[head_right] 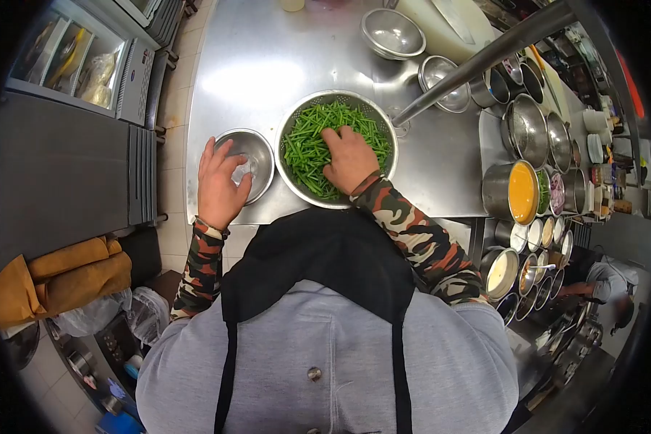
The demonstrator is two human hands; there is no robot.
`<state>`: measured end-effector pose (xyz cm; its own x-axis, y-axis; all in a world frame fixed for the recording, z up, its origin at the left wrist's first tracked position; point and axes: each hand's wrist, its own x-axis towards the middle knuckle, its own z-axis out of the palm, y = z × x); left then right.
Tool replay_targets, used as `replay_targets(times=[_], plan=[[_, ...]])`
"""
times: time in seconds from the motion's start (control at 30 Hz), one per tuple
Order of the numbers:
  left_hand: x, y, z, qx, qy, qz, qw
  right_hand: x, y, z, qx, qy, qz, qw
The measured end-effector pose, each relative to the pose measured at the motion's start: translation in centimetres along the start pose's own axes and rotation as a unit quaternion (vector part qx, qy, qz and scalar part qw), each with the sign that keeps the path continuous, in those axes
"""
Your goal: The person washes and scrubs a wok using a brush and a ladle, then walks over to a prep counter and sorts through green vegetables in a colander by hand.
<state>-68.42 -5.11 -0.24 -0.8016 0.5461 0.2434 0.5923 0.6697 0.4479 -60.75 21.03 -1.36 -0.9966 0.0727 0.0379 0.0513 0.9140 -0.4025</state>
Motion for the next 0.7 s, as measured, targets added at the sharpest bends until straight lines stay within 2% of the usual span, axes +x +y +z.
replay_targets(times=[0.23,0.33,0.43,0.47,0.7], plan=[[0.2,-0.1,0.1,-0.003,0.001,-0.001,1.000,0.4,0.8,-3.6,0.137,0.027,-0.017,0.990],[0.3,-0.1,0.1,-0.008,0.003,0.002,1.000,0.9,1.3,-5.1,0.234,-0.061,0.043,0.969],[0.5,0.2,0.1,-0.015,0.001,0.007,1.000,1.6,3.1,-4.8,0.235,-0.064,0.023,0.970],[0.5,0.3,0.0,-0.015,-0.001,0.009,1.000,1.5,3.4,-4.8,0.183,-0.025,0.023,0.982],[0.3,-0.1,0.2,-0.022,-0.004,0.001,1.000,0.9,4.9,-5.9,0.204,0.063,0.042,0.976]])
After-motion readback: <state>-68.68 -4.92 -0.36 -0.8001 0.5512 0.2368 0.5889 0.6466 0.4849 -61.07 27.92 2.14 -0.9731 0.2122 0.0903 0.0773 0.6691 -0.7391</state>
